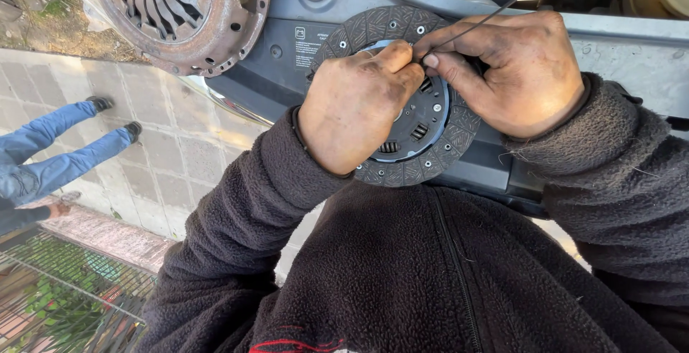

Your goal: The person uses a thin metal tool to adjust the springs and components on a clutch disc resting on the front of a car. They repeatedly probe and reposition parts of the disc while standing in an outdoor service area.

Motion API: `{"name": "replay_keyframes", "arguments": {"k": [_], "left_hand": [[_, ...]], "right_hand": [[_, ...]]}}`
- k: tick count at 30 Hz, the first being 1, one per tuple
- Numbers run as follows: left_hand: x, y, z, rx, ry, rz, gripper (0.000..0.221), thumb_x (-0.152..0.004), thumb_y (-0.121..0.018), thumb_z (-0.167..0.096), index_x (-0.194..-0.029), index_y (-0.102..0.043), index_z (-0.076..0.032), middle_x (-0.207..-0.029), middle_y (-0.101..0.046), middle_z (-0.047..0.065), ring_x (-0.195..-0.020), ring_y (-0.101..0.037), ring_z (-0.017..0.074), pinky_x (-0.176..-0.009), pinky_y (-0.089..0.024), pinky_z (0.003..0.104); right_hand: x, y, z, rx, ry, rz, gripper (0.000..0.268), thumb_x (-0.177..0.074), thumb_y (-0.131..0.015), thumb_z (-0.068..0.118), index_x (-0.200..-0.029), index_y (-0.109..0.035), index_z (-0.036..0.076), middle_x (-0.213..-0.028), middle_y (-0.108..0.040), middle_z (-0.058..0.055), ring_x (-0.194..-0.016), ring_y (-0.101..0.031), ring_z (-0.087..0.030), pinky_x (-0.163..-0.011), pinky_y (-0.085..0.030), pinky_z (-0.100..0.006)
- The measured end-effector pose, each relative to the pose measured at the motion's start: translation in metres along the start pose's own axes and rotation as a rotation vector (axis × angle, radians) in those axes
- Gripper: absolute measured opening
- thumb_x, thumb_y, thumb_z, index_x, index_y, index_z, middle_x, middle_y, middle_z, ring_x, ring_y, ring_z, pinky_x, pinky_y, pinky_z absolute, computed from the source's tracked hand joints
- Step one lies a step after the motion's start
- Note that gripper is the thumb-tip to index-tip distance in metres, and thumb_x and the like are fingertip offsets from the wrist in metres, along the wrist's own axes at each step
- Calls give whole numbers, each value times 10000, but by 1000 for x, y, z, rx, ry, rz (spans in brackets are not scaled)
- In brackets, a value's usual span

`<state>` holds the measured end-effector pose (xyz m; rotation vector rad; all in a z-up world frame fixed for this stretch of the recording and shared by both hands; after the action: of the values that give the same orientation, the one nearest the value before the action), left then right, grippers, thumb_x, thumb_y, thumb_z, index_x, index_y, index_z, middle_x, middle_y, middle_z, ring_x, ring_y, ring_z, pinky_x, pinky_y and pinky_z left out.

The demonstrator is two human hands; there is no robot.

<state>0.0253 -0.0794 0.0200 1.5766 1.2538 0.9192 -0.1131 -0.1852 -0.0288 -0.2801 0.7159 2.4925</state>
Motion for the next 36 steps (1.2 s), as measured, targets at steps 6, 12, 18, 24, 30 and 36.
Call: {"name": "replay_keyframes", "arguments": {"k": [6,12,18,24,30,36], "left_hand": [[-3,-10,-13,-204,-22,28,173,-927,-628,-120,-1043,-702,-14,-1026,-636,85,-748,-658,192,-574,-546,326],[6,-13,-15,-232,-35,-35,199,-922,-647,-137,-1072,-713,-25,-1036,-630,61,-851,-654,200,-677,-562,329],[16,-13,-11,-149,16,-127,283,-919,-655,-130,-1174,-712,-23,-1117,-624,61,-1005,-640,221,-829,-567,343],[26,-20,-10,-102,53,-201,302,-902,-652,-124,-1186,-705,-34,-1143,-611,64,-1055,-621,250,-876,-562,375],[30,-24,-8,-61,66,-204,332,-902,-657,-112,-1217,-702,-19,-1153,-612,67,-1041,-619,245,-875,-563,370],[33,-26,-6,-80,49,-226,347,-906,-654,-122,-1235,-693,-16,-1218,-611,84,-1083,-616,250,-922,-564,369]], "right_hand": [[-6,2,6,30,-18,2,154,-963,-738,6,-1111,-746,-36,-1027,-751,-165,-904,-748,-275,-797,-602,-337],[-3,2,4,29,6,7,126,-1008,-739,22,-1126,-743,-21,-1073,-754,-147,-949,-750,-264,-839,-601,-333],[-5,3,7,37,6,19,69,-1017,-733,23,-1068,-747,-20,-1092,-760,-133,-975,-749,-263,-854,-598,-339],[-4,4,5,35,3,26,111,-1020,-732,37,-1118,-742,-14,-1085,-752,-135,-959,-746,-244,-843,-597,-322],[-10,4,12,48,-35,38,87,-997,-741,20,-1066,-745,-34,-1030,-763,-137,-875,-754,-241,-778,-590,-314],[-11,4,17,24,-63,37,95,-1047,-712,-33,-1135,-744,-47,-1039,-755,-152,-927,-757,-219,-819,-595,-296]]}}
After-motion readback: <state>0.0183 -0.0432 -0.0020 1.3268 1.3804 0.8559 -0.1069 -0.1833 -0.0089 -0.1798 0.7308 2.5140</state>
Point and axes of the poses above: each hand's wrist, its own x-axis away from the middle knuckle, its own y-axis out of the back of the hand, z = x × y, the point moved 4 cm from there along -x, towards the middle knuckle
